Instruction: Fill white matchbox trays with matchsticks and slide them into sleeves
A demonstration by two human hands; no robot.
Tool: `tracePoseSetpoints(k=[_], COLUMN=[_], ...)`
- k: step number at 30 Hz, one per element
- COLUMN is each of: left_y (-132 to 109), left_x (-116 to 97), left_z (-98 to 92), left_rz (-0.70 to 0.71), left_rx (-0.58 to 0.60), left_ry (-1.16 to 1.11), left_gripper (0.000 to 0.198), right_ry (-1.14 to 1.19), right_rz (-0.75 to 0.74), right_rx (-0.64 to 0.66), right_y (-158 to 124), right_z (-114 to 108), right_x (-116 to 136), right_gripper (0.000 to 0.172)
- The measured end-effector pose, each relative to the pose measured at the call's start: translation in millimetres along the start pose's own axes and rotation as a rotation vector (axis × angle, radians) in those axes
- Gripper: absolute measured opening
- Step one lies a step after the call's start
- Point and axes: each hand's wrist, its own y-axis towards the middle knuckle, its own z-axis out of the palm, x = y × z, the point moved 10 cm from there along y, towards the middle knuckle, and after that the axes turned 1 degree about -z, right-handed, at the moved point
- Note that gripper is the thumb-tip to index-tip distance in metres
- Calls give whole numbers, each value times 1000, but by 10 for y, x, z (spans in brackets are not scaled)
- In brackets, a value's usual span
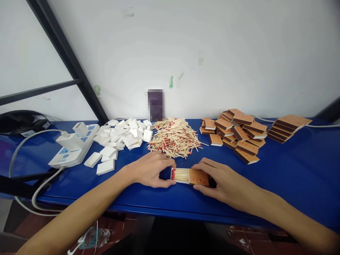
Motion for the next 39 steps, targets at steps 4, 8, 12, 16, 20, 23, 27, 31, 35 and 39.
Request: tracePoseSetpoints(k=[4,8,12,16,20,23,27,31,35,39], left_y=[4,5,13,28,30,17,-2,-2,-3,-8], left_x=[-60,-105,-47,-14,-70,-80,-48,-47,-98,-92], left_z=[4,40,70,69,70,34,-6,-32,-40,-23], left_rz=[13,48,42,65,133,139,118,104,113,97], left_rx=[-5,-1,-2,-44,-73,-106,-109,-82,-62,-44], left_ry=[24,-6,-42,-55,-135,-178,-149,-91,-59,-55], left_gripper=[31,39,52,57,61,64,65,57,52,48], right_ry=[-14,-29,-97,-114,-110,-87,-44,-103,-328,-455], right_rz=[-10,-57,-131,-188,-234,-251,-223,-75,191,395], right_rx=[72,101,89,91,107,55,-104,-451,-588,-474], right_y=[25,111,204,234,208,143,-114,-663,-1131,-1258], right_z=[22,86,155,191,218,172,-50,-618,-1114,-1285], right_x=[65,219,372,438,494,539,458,32,-696,-1505], right_gripper=[34,27,23,27,33,36,36,39,29,42])
